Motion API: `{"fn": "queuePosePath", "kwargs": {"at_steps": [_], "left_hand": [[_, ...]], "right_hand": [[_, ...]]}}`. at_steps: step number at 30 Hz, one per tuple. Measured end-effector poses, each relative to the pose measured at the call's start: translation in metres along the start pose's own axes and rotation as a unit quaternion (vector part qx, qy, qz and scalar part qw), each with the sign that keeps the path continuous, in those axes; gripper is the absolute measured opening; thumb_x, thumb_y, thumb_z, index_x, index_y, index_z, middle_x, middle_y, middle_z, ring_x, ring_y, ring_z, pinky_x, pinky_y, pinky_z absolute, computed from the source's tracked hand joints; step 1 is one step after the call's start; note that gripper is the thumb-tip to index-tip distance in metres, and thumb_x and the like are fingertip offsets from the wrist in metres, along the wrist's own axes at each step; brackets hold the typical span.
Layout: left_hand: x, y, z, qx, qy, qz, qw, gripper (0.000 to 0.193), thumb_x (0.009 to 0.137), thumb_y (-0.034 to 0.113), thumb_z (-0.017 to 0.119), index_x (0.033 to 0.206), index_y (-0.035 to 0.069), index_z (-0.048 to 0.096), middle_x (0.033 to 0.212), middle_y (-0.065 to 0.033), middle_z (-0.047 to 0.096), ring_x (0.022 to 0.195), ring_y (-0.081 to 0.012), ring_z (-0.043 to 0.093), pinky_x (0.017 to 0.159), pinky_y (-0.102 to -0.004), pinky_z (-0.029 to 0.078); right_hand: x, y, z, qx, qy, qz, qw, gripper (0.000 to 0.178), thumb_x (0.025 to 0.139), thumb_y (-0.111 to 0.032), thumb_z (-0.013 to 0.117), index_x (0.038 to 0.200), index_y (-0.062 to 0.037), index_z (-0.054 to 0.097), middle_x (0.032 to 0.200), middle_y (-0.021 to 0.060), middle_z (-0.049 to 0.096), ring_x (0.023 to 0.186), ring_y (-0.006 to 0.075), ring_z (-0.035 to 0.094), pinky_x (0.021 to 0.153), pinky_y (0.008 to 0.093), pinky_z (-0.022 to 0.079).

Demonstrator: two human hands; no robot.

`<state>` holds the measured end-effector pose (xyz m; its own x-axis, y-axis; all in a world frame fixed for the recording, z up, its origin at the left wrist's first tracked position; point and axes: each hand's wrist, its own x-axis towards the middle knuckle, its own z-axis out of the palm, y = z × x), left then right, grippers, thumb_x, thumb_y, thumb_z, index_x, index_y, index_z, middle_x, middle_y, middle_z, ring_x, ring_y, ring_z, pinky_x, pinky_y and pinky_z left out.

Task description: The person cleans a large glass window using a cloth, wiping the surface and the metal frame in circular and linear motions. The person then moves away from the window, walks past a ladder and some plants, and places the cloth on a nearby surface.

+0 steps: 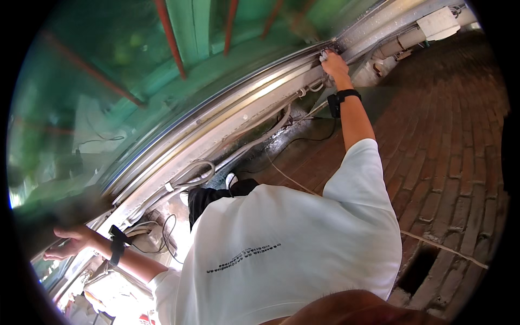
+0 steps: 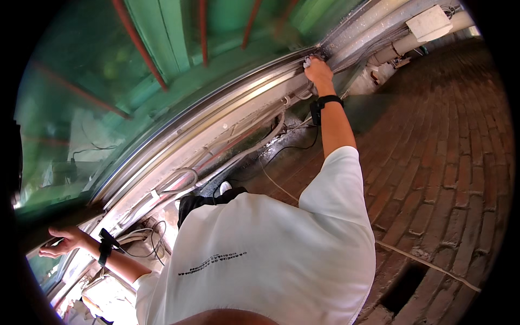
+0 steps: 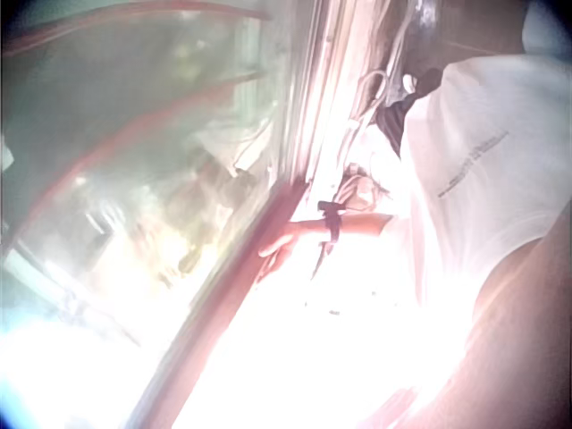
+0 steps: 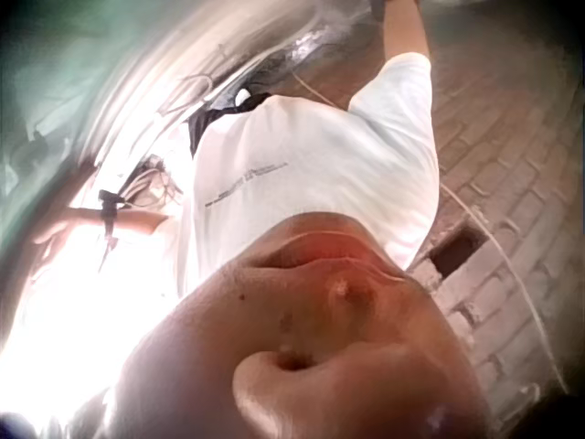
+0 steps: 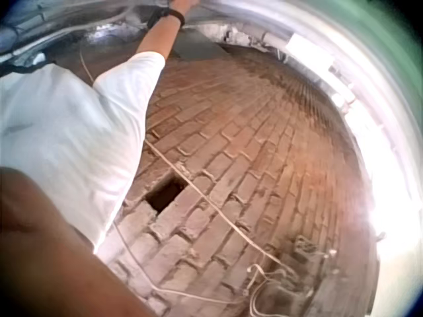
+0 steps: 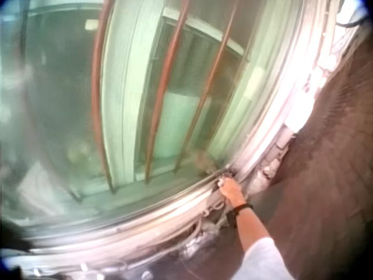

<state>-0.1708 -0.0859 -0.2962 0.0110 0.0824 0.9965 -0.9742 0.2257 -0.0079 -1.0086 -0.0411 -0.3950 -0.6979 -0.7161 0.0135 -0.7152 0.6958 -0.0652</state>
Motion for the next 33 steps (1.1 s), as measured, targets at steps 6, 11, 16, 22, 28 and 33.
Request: {"fn": "queuePosePath", "kwargs": {"at_steps": [6, 11, 16, 22, 28, 33], "left_hand": [[-0.002, 0.004, 0.001, -0.003, 0.014, -0.016, 1.0, 0.067, 0.088, 0.035, 0.073, 0.137, -0.003, 0.046, 0.141, -0.0247, 0.045, 0.126, -0.039, 0.045, 0.102, -0.0513, 0.037], [-0.002, 0.006, 0.0, -0.018, 0.025, -0.026, 0.999, 0.066, 0.087, 0.034, 0.074, 0.135, -0.003, 0.049, 0.142, -0.0241, 0.046, 0.126, -0.0382, 0.045, 0.102, -0.0508, 0.037], [-0.003, 0.009, 0.003, -0.031, 0.034, -0.04, 0.998, 0.065, 0.086, 0.033, 0.076, 0.135, -0.003, 0.051, 0.142, -0.024, 0.047, 0.126, -0.0373, 0.045, 0.103, -0.0502, 0.038], [0.0, 0.01, 0.001, -0.019, 0.04, -0.037, 0.998, 0.064, 0.085, 0.033, 0.076, 0.133, -0.002, 0.054, 0.141, -0.0245, 0.047, 0.13, -0.0368, 0.044, 0.105, -0.0481, 0.037], [0.001, 0.014, 0.001, -0.015, 0.044, -0.038, 0.998, 0.063, 0.085, 0.032, 0.077, 0.132, -0.003, 0.055, 0.141, -0.0251, 0.047, 0.129, -0.0383, 0.046, 0.104, -0.0485, 0.039], [0.004, 0.015, -0.001, -0.023, 0.027, -0.025, 0.999, 0.061, 0.086, 0.029, 0.077, 0.134, -0.001, 0.054, 0.143, -0.0254, 0.044, 0.129, -0.039, 0.046, 0.102, -0.0495, 0.042]], "right_hand": [[-0.002, 0.028, -0.025, 0.233, 0.171, 0.02, 0.957, 0.047, 0.075, -0.036, 0.071, 0.113, -0.0091, 0.065, 0.107, 0.0229, 0.068, 0.102, 0.0427, 0.063, 0.09, 0.0472, 0.048], [0.013, 0.028, -0.069, 0.318, 0.433, 0.02, 0.844, 0.046, 0.076, -0.041, 0.071, 0.105, -0.006, 0.065, 0.093, 0.0226, 0.068, 0.091, 0.0403, 0.064, 0.085, 0.0447, 0.049], [-0.001, -0.014, -0.107, 0.237, 0.457, -0.044, 0.856, 0.039, 0.084, -0.039, 0.066, 0.102, -0.0048, 0.068, 0.088, 0.0216, 0.068, 0.084, 0.0395, 0.065, 0.081, 0.0456, 0.049], [0.001, -0.039, -0.056, 0.115, 0.386, -0.042, 0.914, 0.032, 0.086, -0.029, 0.059, 0.083, 0.0009, 0.069, 0.085, 0.0282, 0.066, 0.083, 0.0462, 0.064, 0.077, 0.0519, 0.051], [-0.059, -0.073, -0.001, 0.178, 0.33, -0.115, 0.92, 0.024, 0.085, -0.026, 0.062, 0.082, -0.0042, 0.07, 0.085, 0.026, 0.067, 0.082, 0.0457, 0.065, 0.077, 0.0512, 0.052], [-0.027, -0.054, -0.042, 0.241, 0.392, -0.037, 0.887, 0.026, 0.084, -0.022, 0.063, 0.086, 0.0031, 0.069, 0.084, 0.029, 0.065, 0.084, 0.0475, 0.064, 0.078, 0.053, 0.05]]}}
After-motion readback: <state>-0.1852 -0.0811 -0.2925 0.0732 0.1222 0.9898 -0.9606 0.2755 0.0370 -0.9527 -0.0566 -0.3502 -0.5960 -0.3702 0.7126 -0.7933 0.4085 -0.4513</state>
